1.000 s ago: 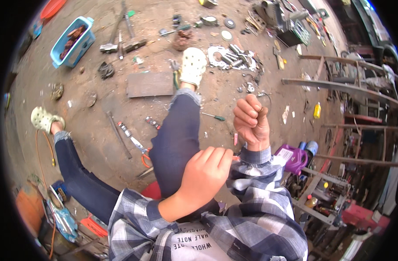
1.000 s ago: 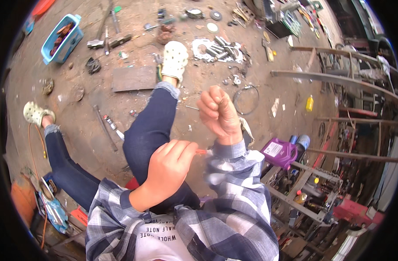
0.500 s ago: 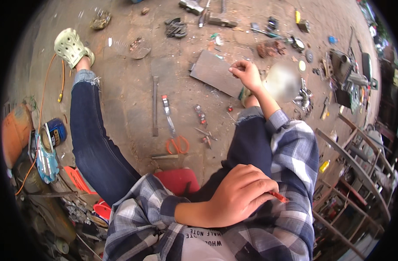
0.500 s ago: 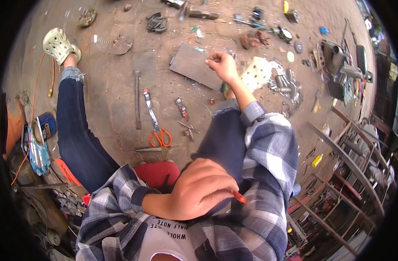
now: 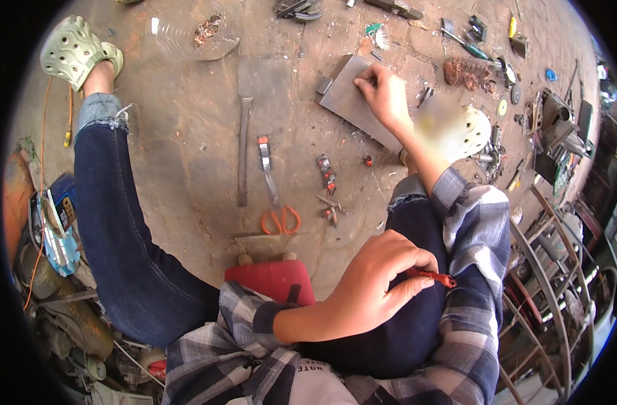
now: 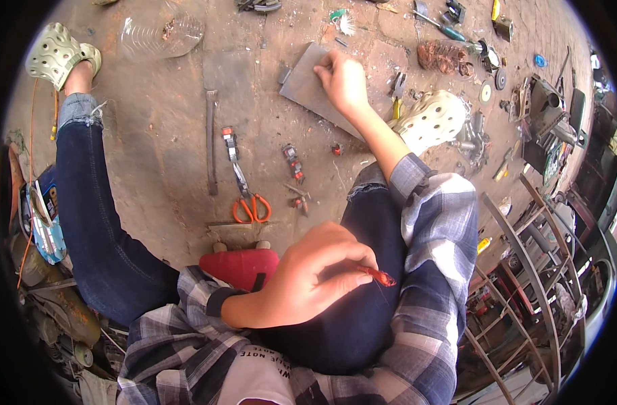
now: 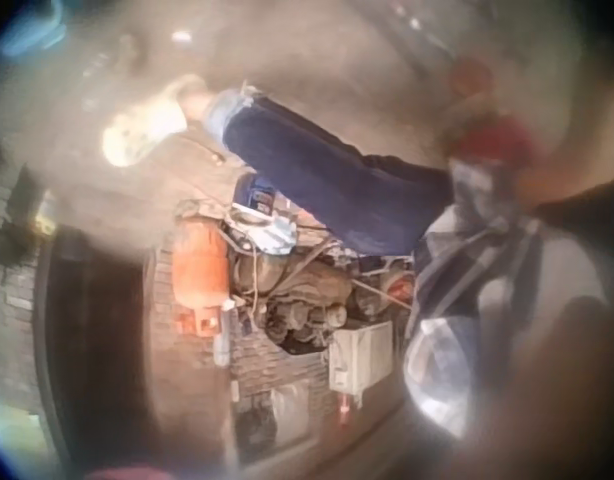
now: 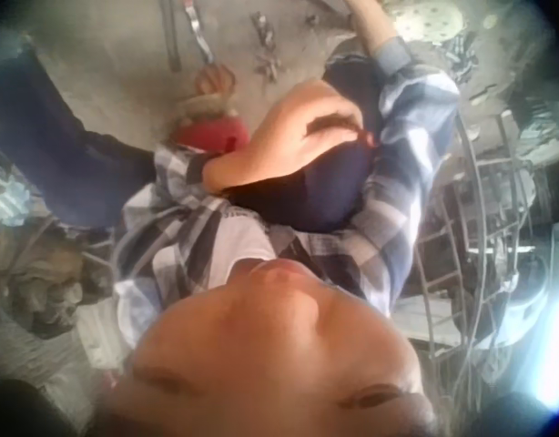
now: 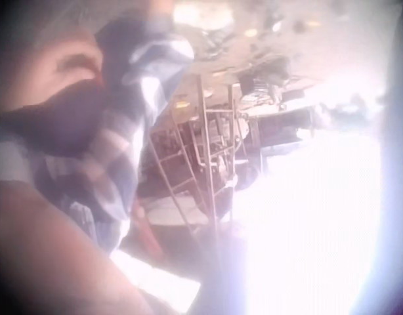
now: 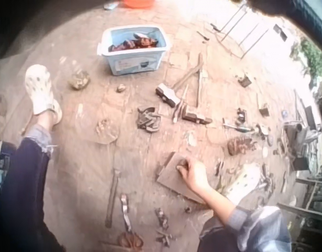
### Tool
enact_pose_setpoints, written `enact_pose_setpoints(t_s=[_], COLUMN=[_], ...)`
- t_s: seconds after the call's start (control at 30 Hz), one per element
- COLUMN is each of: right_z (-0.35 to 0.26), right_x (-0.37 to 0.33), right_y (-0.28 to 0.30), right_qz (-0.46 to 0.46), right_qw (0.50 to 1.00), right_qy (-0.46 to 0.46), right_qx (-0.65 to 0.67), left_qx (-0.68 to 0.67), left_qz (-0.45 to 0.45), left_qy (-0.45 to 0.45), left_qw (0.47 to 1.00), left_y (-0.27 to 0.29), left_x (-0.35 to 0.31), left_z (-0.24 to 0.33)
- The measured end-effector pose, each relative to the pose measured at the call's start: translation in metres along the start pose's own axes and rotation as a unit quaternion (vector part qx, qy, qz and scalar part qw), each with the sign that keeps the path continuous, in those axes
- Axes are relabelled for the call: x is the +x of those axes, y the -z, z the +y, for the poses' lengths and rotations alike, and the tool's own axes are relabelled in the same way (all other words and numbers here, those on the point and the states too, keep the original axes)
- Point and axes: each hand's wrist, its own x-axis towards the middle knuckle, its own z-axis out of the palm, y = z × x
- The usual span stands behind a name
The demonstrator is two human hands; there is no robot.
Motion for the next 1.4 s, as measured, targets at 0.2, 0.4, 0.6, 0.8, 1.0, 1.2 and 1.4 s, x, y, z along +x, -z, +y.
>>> enact_pose_setpoints(t_s=[0.2, 0.4, 0.6, 0.8, 1.0, 1.2, 1.4], right_z=[0.008, -0.003, -0.003, 0.012, 0.011, 0.007, 0.003], right_x=[-0.013, -0.023, -0.02, -0.007, -0.001, -0.008, -0.023], right_y=[-0.001, -0.02, -0.018, -0.016, -0.01, -0.009, -0.018], right_qz=[0.022, -0.004, -0.008, 0.047, 0.034, 0.034, -0.012], right_qw=[0.999, 0.986, 0.995, 0.996, 0.996, 0.993, 0.988], right_qy=[0.031, 0.167, 0.1, 0.066, 0.058, 0.1, 0.13], right_qx=[-0.012, -0.011, -0.027, -0.048, -0.057, -0.051, -0.084], left_qx=[-0.004, 0.02, 0.024, 0.037, 0.03, 0.027, 0.044], left_qz=[-0.005, 0.013, 0.018, 0.013, 0.042, 0.045, 0.029], left_qy=[0.026, 0.021, 0.036, 0.035, 0.025, 0.028, 0.025], left_qw=[1.0, 0.999, 0.999, 0.999, 0.998, 0.998, 0.998], left_y=[0.001, 0.002, 0.005, 0.006, 0.005, 0.006, 0.008], left_x=[0.001, -0.001, 0.002, 0.002, 0.004, 0.004, 0.007], left_z=[-0.002, -0.008, -0.01, -0.009, -0.007, -0.01, -0.012])
